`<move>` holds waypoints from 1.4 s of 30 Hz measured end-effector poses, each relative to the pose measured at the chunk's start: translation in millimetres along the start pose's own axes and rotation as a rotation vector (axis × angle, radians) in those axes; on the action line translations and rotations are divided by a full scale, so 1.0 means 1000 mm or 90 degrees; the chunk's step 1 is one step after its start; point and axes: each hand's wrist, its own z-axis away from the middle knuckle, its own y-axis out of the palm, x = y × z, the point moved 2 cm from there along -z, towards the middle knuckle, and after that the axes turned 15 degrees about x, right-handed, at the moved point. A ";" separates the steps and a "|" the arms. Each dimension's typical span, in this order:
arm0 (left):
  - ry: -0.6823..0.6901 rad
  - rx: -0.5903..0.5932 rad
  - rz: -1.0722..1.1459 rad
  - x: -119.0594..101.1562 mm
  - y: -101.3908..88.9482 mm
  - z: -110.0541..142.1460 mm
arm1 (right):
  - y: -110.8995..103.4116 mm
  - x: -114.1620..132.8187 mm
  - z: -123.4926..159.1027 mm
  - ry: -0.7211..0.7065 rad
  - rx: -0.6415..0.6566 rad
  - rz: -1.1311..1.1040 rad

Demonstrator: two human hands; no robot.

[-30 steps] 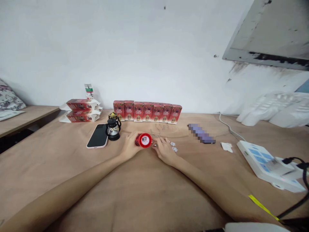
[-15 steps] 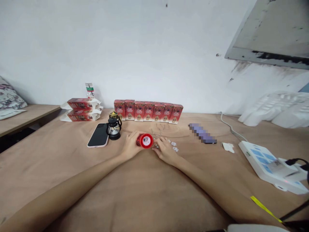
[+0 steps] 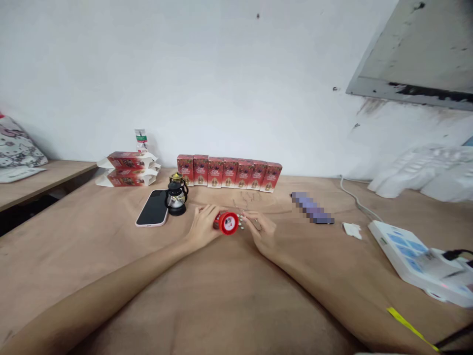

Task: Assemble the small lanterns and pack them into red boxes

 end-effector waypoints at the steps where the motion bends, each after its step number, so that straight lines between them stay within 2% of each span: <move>1: 0.000 0.001 -0.010 -0.001 0.000 0.000 | 0.001 0.000 0.000 0.002 -0.001 -0.020; 7: 0.029 0.038 -0.074 -0.005 0.001 0.002 | 0.003 0.006 0.002 0.010 -0.021 -0.109; 14: 0.041 0.043 -0.101 -0.006 0.002 0.001 | 0.003 0.013 0.002 -0.031 0.003 -0.068; 22: 0.016 0.037 -0.087 -0.006 0.001 0.001 | 0.003 0.012 0.000 0.019 0.028 -0.031; 25: -0.010 0.017 -0.075 -0.005 0.000 0.001 | 0.004 0.008 0.000 0.075 0.014 -0.071; 30: -0.036 -0.031 -0.048 0.000 -0.001 0.002 | 0.011 -0.001 0.002 0.192 0.080 -0.196; 33: 0.017 -0.075 -0.067 0.001 0.001 0.004 | 0.012 0.001 0.002 0.189 0.101 -0.229; 37: 0.096 -0.105 -0.169 0.001 0.004 0.006 | 0.010 0.008 0.000 0.153 0.106 -0.246; 42: 0.116 -0.134 -0.245 0.003 0.006 0.007 | 0.010 0.008 0.001 0.160 0.093 -0.270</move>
